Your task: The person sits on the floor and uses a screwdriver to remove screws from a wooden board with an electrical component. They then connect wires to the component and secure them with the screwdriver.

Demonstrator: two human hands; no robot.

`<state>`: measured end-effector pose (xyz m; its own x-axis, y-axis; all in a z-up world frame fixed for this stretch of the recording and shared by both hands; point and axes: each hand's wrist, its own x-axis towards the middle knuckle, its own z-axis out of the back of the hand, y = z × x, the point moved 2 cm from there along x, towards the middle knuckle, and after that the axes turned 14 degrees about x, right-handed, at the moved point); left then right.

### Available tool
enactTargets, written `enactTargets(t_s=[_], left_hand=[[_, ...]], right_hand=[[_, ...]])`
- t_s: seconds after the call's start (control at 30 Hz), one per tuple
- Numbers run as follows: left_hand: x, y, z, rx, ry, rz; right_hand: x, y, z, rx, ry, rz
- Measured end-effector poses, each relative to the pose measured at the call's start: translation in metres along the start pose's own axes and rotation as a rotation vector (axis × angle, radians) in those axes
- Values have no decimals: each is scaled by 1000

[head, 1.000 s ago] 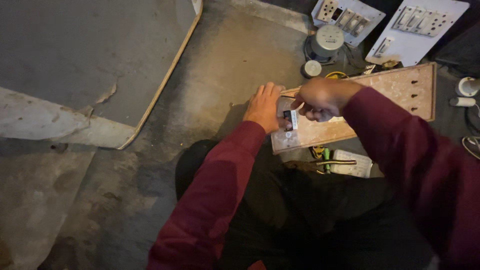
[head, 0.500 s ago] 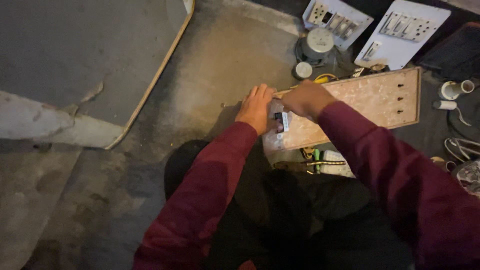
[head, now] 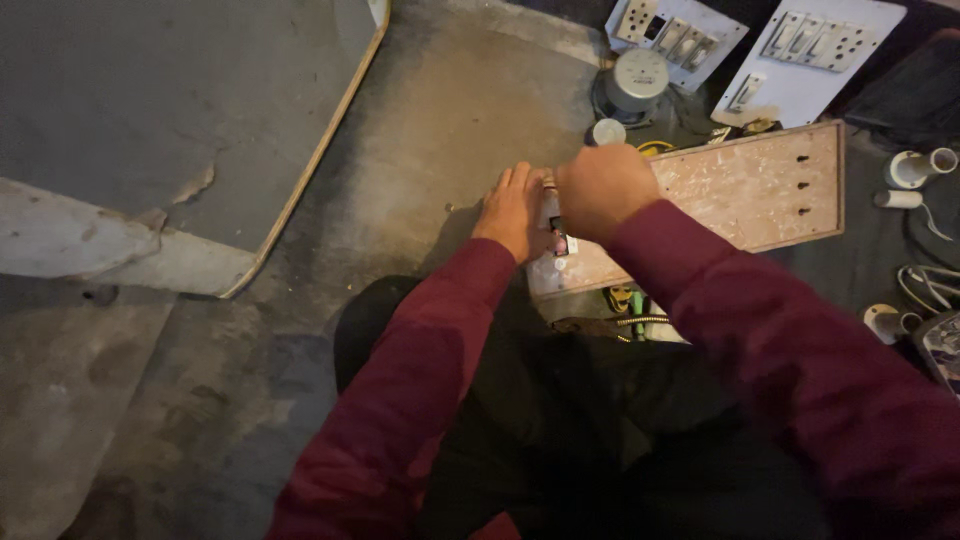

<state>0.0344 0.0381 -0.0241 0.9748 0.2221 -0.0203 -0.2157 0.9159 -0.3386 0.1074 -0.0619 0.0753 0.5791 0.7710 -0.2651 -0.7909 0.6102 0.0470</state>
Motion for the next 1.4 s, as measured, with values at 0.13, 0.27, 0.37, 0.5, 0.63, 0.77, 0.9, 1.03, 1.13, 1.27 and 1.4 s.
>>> enactTargets(t_s=[0.13, 0.27, 0.37, 0.5, 0.63, 0.77, 0.9, 1.03, 1.13, 1.27, 1.4], left_hand=[[-8, -3, 5, -28, -75, -27], [-17, -18, 8, 56, -120, -37], [-25, -21, 11, 109, -96, -84], [-32, -24, 14, 202, -18, -123], [-38, -26, 14, 321, 9, -122], [-38, -31, 17, 289, 28, -107], [-39, -34, 21, 321, 46, -101], [-39, -36, 22, 351, 75, -99], [-40, -37, 23, 355, 92, -93], [-40, -37, 24, 350, 110, -94], [-39, -37, 23, 354, 150, -86]], right_hand=[[-39, -27, -24, 397, -108, -120], [-92, -41, -62, 800, -223, -212], [-124, -29, -83, 866, -277, -113], [-147, -16, -92, 702, -72, -316], [-155, -1, -86, 689, -183, -199], [-160, 5, -84, 699, -197, -266], [-165, 8, -88, 762, -201, -344], [-169, 15, -91, 825, -315, -233], [-171, 20, -92, 832, -363, -224], [-174, 25, -94, 840, -397, -238], [-174, 26, -96, 810, -382, -243]])
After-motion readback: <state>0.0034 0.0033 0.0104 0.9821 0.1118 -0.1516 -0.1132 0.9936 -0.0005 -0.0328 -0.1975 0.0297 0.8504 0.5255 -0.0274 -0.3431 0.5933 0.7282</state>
